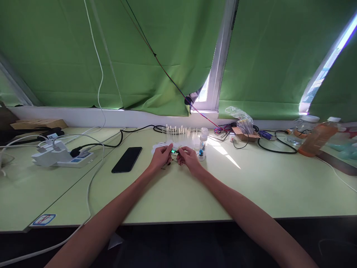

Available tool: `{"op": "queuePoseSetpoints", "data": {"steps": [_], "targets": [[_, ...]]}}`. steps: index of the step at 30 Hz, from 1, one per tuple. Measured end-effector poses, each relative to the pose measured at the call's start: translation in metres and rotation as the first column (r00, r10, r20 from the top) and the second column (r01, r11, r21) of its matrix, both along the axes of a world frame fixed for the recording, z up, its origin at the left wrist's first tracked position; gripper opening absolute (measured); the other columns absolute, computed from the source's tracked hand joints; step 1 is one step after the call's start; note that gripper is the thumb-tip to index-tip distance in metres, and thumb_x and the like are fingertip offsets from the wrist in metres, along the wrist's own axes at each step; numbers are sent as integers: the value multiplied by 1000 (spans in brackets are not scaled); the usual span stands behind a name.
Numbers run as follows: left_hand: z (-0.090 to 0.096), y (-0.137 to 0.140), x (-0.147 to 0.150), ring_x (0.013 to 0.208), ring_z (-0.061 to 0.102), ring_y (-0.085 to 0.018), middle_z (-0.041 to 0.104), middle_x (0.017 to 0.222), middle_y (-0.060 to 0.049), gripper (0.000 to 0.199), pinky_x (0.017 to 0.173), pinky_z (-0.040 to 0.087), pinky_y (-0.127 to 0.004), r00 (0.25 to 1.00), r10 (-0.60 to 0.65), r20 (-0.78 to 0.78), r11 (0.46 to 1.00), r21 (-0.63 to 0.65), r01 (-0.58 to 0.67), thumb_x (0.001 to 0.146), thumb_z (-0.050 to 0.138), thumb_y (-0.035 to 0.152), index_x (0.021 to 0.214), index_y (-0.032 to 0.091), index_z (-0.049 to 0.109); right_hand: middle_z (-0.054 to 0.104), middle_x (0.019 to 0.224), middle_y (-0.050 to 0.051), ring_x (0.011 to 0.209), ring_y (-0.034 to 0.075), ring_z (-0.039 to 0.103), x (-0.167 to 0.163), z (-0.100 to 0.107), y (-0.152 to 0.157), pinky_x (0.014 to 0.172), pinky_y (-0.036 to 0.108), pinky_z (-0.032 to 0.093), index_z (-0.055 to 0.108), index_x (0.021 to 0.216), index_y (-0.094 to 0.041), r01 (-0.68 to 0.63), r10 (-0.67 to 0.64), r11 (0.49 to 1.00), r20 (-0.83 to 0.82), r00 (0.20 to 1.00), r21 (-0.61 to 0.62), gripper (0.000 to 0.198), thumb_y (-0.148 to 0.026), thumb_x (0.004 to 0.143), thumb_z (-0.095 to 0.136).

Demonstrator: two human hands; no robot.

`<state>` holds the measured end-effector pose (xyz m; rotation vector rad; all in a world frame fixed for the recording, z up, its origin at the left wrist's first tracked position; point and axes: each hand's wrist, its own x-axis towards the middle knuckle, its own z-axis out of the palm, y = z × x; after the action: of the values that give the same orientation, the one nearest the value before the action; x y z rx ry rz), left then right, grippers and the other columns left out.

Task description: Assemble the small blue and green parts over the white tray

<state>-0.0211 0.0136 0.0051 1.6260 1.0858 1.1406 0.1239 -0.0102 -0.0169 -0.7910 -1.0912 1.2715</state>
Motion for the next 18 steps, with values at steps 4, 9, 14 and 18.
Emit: {"op": "queuePoseSetpoints", "data": {"steps": [4, 9, 14, 18], "targets": [[2, -2, 0, 36, 36, -10, 41, 40, 2, 53, 41, 27, -26, 1000, -7, -2, 1000, 16, 7, 81, 56, 61, 50, 21, 39, 59, 54, -3, 40, 10, 52, 0, -1, 1, 40, 23, 37, 56, 76, -19, 9, -9, 1000, 12, 1000, 5, 44, -58, 66, 74], [3, -4, 0, 36, 35, -9, 43, 41, 2, 51, 41, 25, -25, 999, -40, -2, 999, 15, 40, 82, 57, 59, 52, 20, 41, 58, 51, -3, 38, 10, 51, 0, -3, 3, 39, 22, 36, 55, 76, -19, 19, -20, 1000, 17, 1000, 11, 45, -60, 67, 72], [7, -10, 2, 36, 34, -9, 44, 41, 2, 50, 41, 26, -25, 998, -60, 3, 998, -1, 60, 81, 58, 59, 53, 21, 41, 56, 47, -4, 35, 10, 48, 0, -4, 4, 36, 22, 32, 54, 75, -20, 17, -17, 1000, 12, 1000, 8, 45, -62, 68, 70], [9, -13, 3, 36, 33, -8, 44, 41, 2, 50, 41, 25, -24, 997, -75, 4, 997, -4, 75, 80, 58, 59, 53, 20, 42, 54, 43, -4, 32, 9, 45, 0, -4, 4, 33, 22, 27, 53, 74, -20, 33, -33, 999, 17, 999, -9, 45, -63, 70, 67]]}}
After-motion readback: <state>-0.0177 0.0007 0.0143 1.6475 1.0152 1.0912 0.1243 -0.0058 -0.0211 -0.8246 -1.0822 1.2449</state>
